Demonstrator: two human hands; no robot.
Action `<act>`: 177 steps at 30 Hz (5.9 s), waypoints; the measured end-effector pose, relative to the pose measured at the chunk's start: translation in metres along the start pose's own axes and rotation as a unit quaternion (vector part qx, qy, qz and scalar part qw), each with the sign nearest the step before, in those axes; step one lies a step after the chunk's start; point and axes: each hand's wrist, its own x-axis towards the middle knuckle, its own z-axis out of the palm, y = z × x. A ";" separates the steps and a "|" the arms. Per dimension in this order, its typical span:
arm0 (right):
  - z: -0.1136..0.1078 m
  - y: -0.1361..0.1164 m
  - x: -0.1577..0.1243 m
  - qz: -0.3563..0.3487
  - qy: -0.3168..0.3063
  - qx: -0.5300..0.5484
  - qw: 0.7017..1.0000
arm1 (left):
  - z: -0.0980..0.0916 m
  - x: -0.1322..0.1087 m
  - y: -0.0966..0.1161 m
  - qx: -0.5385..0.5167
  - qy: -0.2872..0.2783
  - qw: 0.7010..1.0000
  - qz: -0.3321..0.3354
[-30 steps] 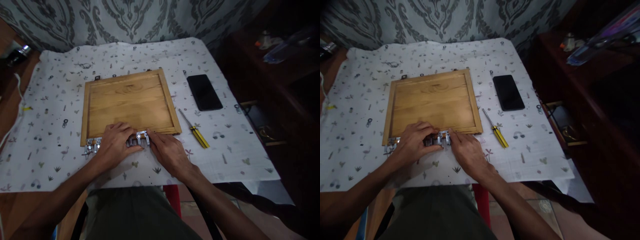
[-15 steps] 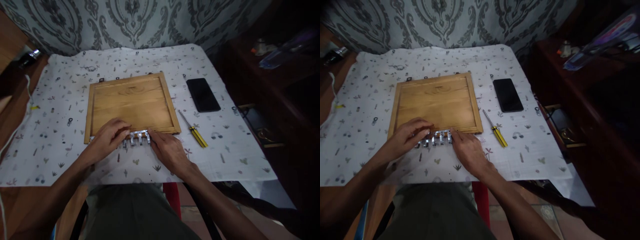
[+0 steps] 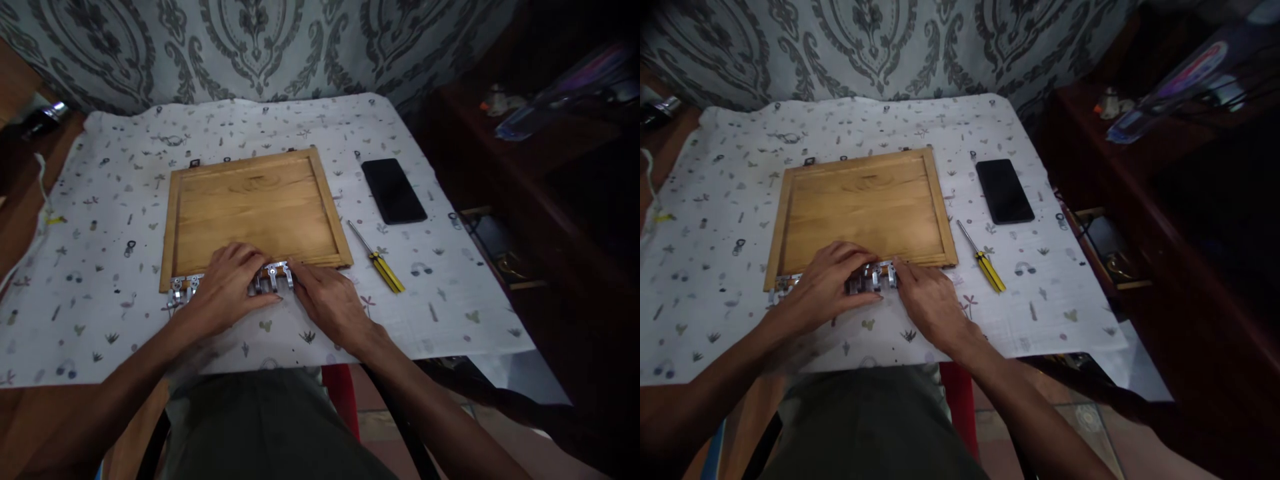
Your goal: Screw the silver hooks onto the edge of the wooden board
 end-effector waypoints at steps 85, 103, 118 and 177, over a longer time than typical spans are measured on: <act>-0.004 0.001 -0.004 0.083 0.109 0.144 0.980 | 0.026 0.012 0.020 0.008 0.114 0.993 0.003; -0.005 0.002 -0.004 0.092 0.092 0.149 0.980 | 0.027 0.013 0.021 0.003 0.117 0.993 0.007; -0.003 0.001 -0.006 0.098 0.097 0.152 0.979 | 0.022 0.015 0.021 0.023 0.117 0.993 0.022; 0.071 -0.058 0.370 0.023 -0.023 0.079 0.996 | 0.012 0.026 0.026 -0.066 -0.045 0.994 -0.070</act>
